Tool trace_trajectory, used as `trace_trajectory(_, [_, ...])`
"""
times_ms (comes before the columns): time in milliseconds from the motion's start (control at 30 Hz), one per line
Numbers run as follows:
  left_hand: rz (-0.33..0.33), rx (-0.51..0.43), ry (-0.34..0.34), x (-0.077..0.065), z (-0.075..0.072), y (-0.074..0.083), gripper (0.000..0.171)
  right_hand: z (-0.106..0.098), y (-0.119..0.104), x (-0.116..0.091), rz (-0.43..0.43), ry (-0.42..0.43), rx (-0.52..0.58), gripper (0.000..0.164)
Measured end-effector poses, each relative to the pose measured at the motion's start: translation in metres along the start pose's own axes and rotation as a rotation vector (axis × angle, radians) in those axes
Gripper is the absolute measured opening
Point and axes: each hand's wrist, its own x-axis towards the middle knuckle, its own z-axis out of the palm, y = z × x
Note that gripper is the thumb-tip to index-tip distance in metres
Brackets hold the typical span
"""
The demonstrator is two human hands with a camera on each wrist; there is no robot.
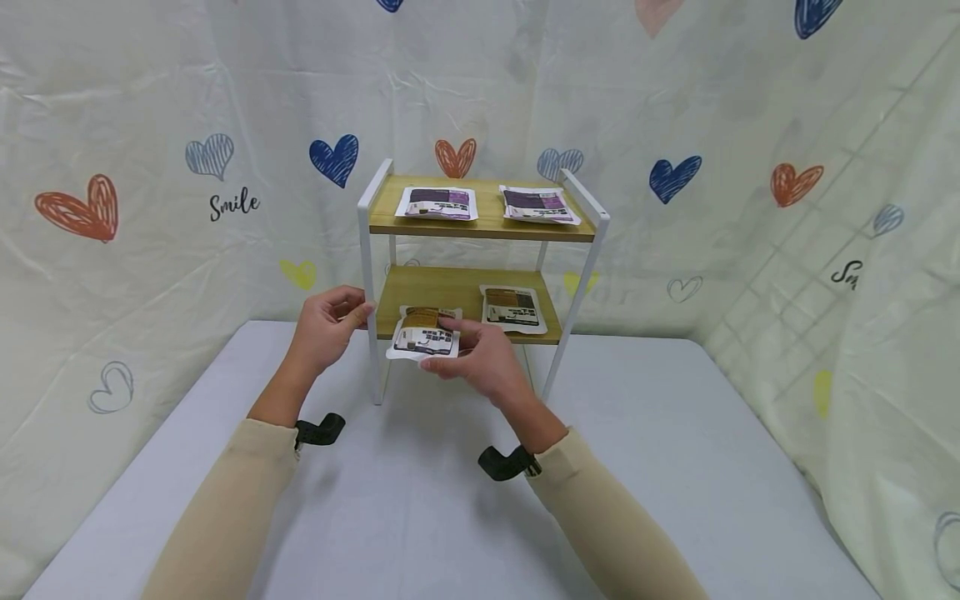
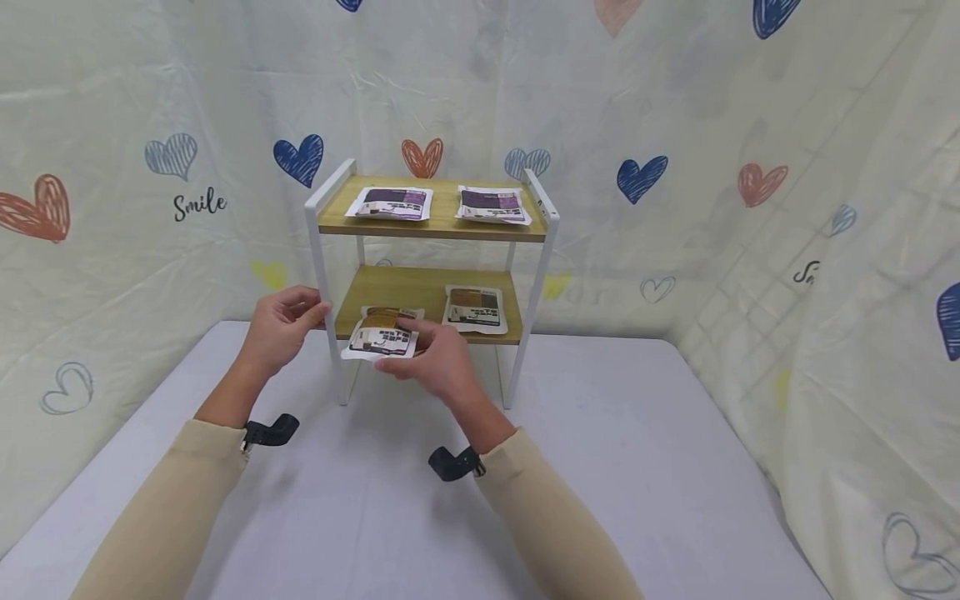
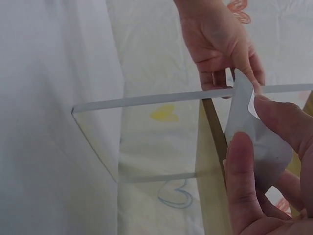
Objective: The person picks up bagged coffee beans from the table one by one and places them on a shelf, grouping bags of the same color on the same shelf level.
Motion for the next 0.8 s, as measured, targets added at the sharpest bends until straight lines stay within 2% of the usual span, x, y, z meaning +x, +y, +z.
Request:
trace_trajectory(500, [-0.004,0.018,0.001,-0.0001,-0.0008,0.0001,0.031,0.0072,0.0006,0.0048,-0.033,0.016,0.060,0.052])
trace_trajectory(800, [-0.002,0.009,-0.007,-0.0005,-0.0006,0.0002,0.030,0.0085,0.0030,0.0056,-0.070,0.051,0.098,0.048])
